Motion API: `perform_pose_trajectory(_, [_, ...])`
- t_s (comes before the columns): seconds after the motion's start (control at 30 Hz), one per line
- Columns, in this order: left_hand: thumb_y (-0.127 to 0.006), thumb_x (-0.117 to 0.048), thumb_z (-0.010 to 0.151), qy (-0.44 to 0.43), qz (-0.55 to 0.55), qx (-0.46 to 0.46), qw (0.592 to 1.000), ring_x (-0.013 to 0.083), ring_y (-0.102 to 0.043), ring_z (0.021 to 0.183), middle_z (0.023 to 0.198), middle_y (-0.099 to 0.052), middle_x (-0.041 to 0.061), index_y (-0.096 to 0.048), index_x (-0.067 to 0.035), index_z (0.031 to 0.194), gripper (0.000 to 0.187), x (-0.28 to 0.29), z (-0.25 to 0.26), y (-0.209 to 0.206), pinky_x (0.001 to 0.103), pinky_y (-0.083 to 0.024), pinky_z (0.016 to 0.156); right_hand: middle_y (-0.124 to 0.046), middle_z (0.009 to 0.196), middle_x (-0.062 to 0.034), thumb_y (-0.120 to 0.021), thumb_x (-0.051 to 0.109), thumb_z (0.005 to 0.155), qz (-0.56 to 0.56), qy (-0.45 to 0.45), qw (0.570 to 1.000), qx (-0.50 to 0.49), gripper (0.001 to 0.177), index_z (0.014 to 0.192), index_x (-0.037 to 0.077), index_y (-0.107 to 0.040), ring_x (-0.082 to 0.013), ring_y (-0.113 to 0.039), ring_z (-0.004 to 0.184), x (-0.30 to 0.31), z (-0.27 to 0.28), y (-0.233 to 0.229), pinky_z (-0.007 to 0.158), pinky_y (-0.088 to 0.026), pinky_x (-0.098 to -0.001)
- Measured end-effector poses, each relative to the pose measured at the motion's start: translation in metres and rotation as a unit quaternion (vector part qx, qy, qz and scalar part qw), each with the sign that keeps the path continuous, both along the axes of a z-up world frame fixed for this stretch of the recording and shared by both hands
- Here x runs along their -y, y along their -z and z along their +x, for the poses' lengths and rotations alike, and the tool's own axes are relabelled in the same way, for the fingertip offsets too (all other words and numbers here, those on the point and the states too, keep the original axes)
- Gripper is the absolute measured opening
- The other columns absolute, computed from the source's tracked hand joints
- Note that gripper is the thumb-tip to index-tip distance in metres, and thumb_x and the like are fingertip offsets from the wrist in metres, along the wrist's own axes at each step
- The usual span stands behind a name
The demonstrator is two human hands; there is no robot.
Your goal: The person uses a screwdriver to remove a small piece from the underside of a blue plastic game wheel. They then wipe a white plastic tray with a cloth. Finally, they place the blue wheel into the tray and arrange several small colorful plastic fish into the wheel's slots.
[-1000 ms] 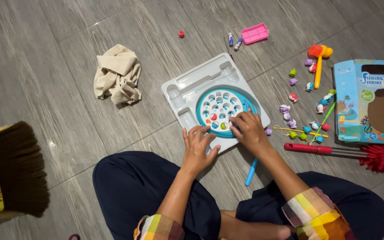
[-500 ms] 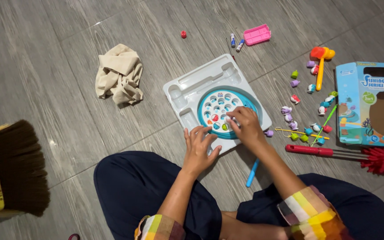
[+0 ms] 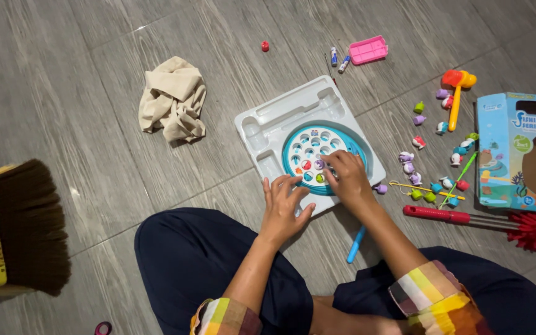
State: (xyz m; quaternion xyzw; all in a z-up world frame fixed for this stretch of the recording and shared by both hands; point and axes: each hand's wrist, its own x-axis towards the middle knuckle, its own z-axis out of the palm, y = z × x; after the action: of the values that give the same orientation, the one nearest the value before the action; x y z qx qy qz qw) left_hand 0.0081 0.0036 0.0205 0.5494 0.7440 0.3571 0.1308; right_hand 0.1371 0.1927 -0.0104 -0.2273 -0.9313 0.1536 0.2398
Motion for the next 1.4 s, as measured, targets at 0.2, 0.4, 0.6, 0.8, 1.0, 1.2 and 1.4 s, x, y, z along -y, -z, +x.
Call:
perform_pose_trajectory(0.2, [-0.073,-0.038,0.087,0.000,-0.010,0.001,1.000,0.0330,-0.039,0.135,0.131,-0.056,0.005,-0.067,-0.017,0.109,0.031,0.000,0.001,0.002,0.073,-0.011,0.114,-0.066,0.105,-0.0018,-0.081,0.019,0.082,0.009,-0.012,1.000,0.021,0.034,0.115,0.019,-0.073,-0.0255,-0.066,0.100,-0.002,-0.004,-0.003,0.086,-0.049,-0.0417])
perform_pose_trajectory(0.4, [-0.073,-0.036,0.088,0.000,-0.010,0.002,1.000,0.0335,-0.039,0.136,0.132,-0.057,0.006,-0.067,-0.016,0.109,0.029,0.002,-0.001,0.000,0.073,-0.010,0.114,-0.068,0.108,-0.0048,-0.078,0.014,0.084,0.011,-0.034,0.998,0.050,0.019,0.103,0.018,-0.076,-0.0280,-0.067,0.104,-0.004,-0.012,-0.002,0.089,-0.051,-0.0424])
perform_pose_trajectory(0.6, [-0.073,-0.037,0.088,0.002,-0.010,0.008,1.000,0.0327,-0.040,0.135,0.131,-0.058,0.006,-0.069,-0.016,0.108,0.029,0.001,0.000,0.000,0.073,-0.010,0.114,-0.067,0.105,-0.0053,-0.076,0.013,0.088,0.005,-0.033,0.999,0.013,0.019,0.107,0.015,-0.075,-0.0280,-0.068,0.101,-0.005,-0.008,0.005,0.086,-0.053,-0.0413])
perform_pose_trajectory(0.8, [-0.073,-0.036,0.088,0.000,-0.011,0.005,1.000,0.0333,-0.040,0.135,0.131,-0.058,0.006,-0.067,-0.016,0.109,0.029,0.001,-0.001,-0.006,0.073,-0.011,0.114,-0.069,0.105,-0.0124,-0.074,-0.004,0.079,-0.071,-0.020,0.997,-0.022,0.047,0.123,0.011,-0.072,-0.0354,-0.069,0.100,-0.023,0.031,-0.021,0.090,-0.053,-0.0449])
perform_pose_trajectory(1.0, [-0.073,-0.035,0.088,0.003,-0.012,0.003,1.000,0.0334,-0.040,0.134,0.131,-0.058,0.007,-0.068,-0.016,0.109,0.028,0.001,0.000,-0.007,0.071,-0.011,0.114,-0.072,0.097,-0.0129,-0.077,-0.005,0.075,-0.086,0.022,0.995,0.040,0.049,0.122,0.011,-0.072,-0.0344,-0.071,0.087,-0.060,0.123,-0.039,0.083,-0.056,-0.0462])
perform_pose_trajectory(1.2, [-0.076,-0.031,0.084,0.009,0.058,-0.031,0.998,0.0317,-0.045,0.133,0.132,-0.061,0.001,-0.068,-0.014,0.106,0.028,0.001,0.002,0.002,0.075,-0.012,0.113,-0.069,0.099,-0.0084,-0.072,-0.011,0.079,-0.085,0.130,0.985,0.069,0.041,0.117,0.006,-0.071,-0.0227,-0.066,0.090,-0.070,0.189,-0.034,0.086,-0.051,-0.0356])
perform_pose_trajectory(1.4, [-0.073,-0.038,0.088,0.007,-0.024,-0.030,0.999,0.0294,-0.040,0.134,0.133,-0.059,0.000,-0.067,-0.022,0.113,0.030,0.003,0.003,0.003,0.069,-0.010,0.115,-0.076,0.080,-0.0123,-0.076,0.029,0.100,-0.068,0.240,0.962,0.108,0.014,0.095,0.016,-0.079,-0.0344,-0.075,0.083,-0.062,0.184,-0.031,0.073,-0.057,-0.0411])
